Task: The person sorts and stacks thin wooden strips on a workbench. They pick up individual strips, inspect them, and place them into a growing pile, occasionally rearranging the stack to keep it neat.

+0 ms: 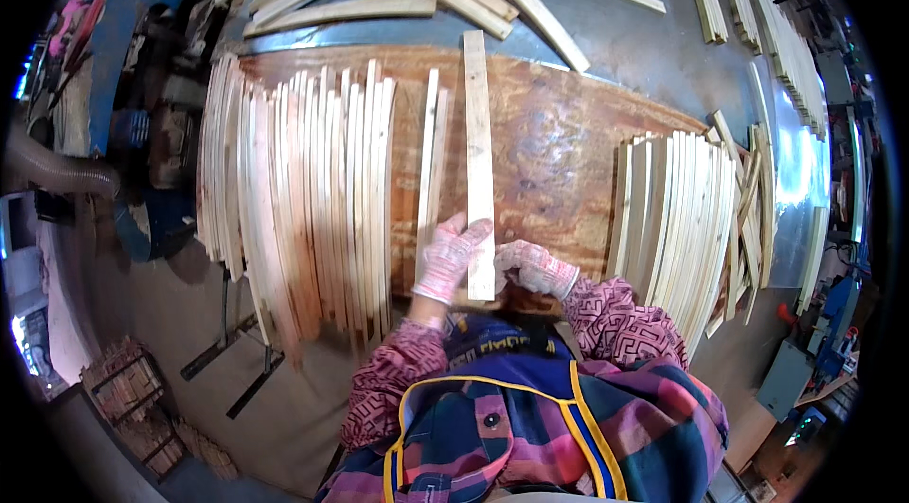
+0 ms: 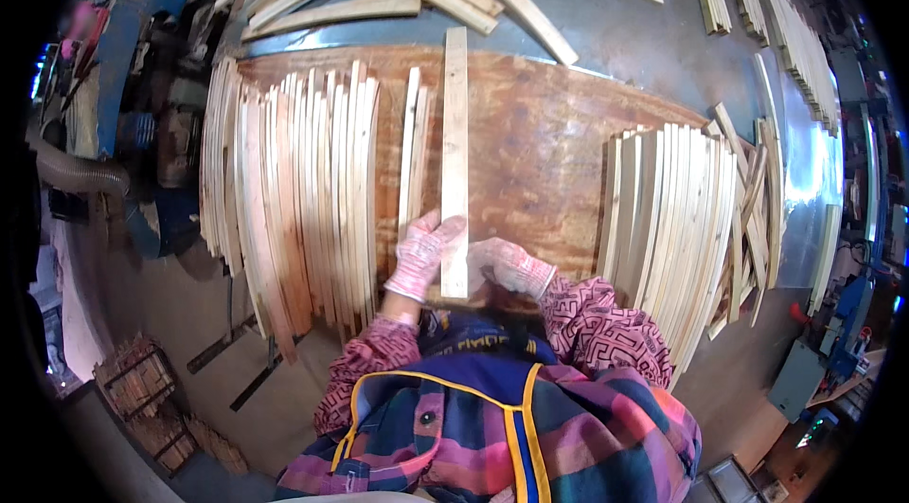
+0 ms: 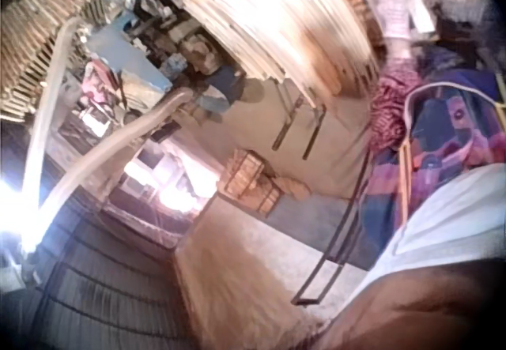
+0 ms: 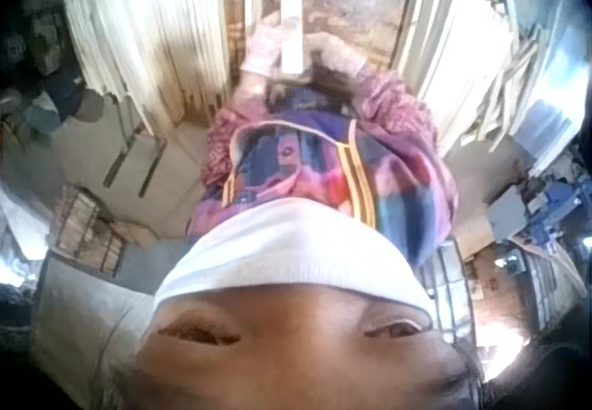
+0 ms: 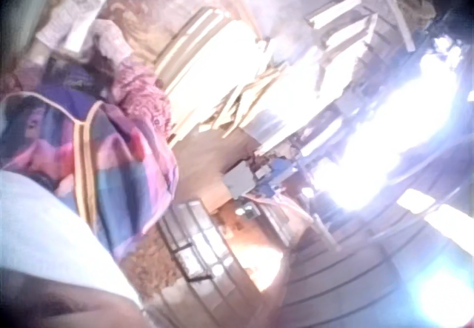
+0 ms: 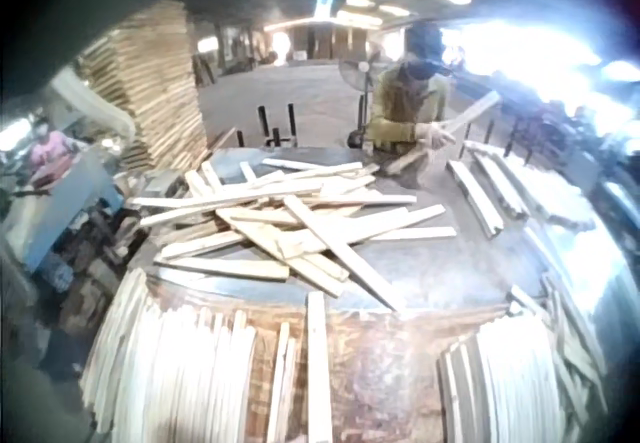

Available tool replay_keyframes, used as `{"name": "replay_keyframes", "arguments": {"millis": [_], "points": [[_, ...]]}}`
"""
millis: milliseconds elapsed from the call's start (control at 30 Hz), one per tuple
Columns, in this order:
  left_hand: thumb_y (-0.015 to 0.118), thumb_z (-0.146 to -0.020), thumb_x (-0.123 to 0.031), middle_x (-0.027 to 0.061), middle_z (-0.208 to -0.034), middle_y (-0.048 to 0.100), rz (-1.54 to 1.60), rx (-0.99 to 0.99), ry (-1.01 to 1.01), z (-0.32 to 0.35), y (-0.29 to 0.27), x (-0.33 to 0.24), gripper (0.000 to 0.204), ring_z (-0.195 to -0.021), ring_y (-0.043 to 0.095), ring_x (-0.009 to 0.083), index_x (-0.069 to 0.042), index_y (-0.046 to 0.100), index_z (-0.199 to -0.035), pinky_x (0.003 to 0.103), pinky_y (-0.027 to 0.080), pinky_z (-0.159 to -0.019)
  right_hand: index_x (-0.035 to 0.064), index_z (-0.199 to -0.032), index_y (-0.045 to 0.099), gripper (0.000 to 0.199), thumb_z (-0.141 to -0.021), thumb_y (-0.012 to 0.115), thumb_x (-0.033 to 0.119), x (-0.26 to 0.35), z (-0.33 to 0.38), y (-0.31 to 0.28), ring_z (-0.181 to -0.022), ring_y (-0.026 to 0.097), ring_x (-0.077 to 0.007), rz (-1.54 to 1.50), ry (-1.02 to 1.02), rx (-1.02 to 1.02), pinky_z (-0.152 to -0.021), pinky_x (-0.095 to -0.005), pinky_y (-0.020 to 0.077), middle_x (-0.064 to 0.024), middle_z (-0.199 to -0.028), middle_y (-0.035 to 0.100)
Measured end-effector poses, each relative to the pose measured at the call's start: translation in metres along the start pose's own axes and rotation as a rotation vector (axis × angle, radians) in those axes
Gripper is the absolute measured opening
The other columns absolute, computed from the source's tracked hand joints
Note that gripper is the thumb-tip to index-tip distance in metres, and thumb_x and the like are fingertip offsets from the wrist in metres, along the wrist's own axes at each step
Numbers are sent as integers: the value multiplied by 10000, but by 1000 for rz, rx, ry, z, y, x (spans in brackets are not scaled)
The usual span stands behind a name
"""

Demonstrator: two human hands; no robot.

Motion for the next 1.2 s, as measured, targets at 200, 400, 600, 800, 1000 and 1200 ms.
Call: {"name": "replay_keyframes", "arguments": {"millis": [200, 400, 600, 800, 1000, 1200], "points": [[797, -736, -229, 149, -1285, 578, -1079, -755, 482, 46, 9, 14, 445, -1165, 539, 329, -65, 686, -1135, 417, 483, -949, 124, -1213, 676, 395, -862, 626, 299, 106, -62, -236, -1098, 637, -285, 516, 176, -840, -939, -376, 499, -146, -1176, 676], [784, -723, -204, 218, -1413, 447, -1206, -718, 115, 50, -34, 74, 900, -1211, 498, 413, -97, 349, -1503, 474, 450, -1008, 184, -1397, 486, 655, -827, 709, 419, 85, -137, -351, -1163, 591, -332, 830, 503, -998, -981, -472, 487, -155, -1316, 584], [782, -824, -262, 236, -1425, 502, -916, -481, 515, -58, 13, -67, 709, -1344, 462, 373, -19, 481, -1419, 413, 418, -1093, 30, -1260, 606, 436, -940, 648, 322, 108, -101, -291, -831, 706, -229, -396, 129, -615, -719, -341, 603, -155, -1003, 713], [737, -884, -310, 229, -1381, 520, -69, -97, 123, -167, 42, -123, 603, -1187, 605, 265, -33, 528, -1377, 347, 549, -960, 15, -1062, 668, 328, -1013, 550, 317, 132, -87, -218, -623, 678, -156, -7, 309, -30, -530, -254, 573, -98, -798, 715], [708, -886, -237, 121, -1035, 706, -226, -339, 152, -101, 3, -109, 446, -930, 653, 208, -2, 622, -1255, 349, 527, -840, 183, -1417, 469, 718, -825, 720, 502, 127, -206, -328, -1202, 586, -314, 978, 270, -786, -963, -438, 497, -172, -1376, 556], [680, -896, -142, 91, -1082, 689, -328, -488, 260, -12, -78, -55, 430, -952, 624, 158, -11, 596, -1297, 285, 508, -843, 186, -1308, 423, 714, -757, 768, 480, 170, -260, -334, -1224, 571, -337, 1023, 493, -725, -949, -471, 483, -175, -1260, 600]]}}
Point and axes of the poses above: each hand's wrist, its own z-axis away from the middle knuckle, its own y-axis out of the palm, x = y × z, the point moved 3 cm from there along -z, towards the middle knuckle
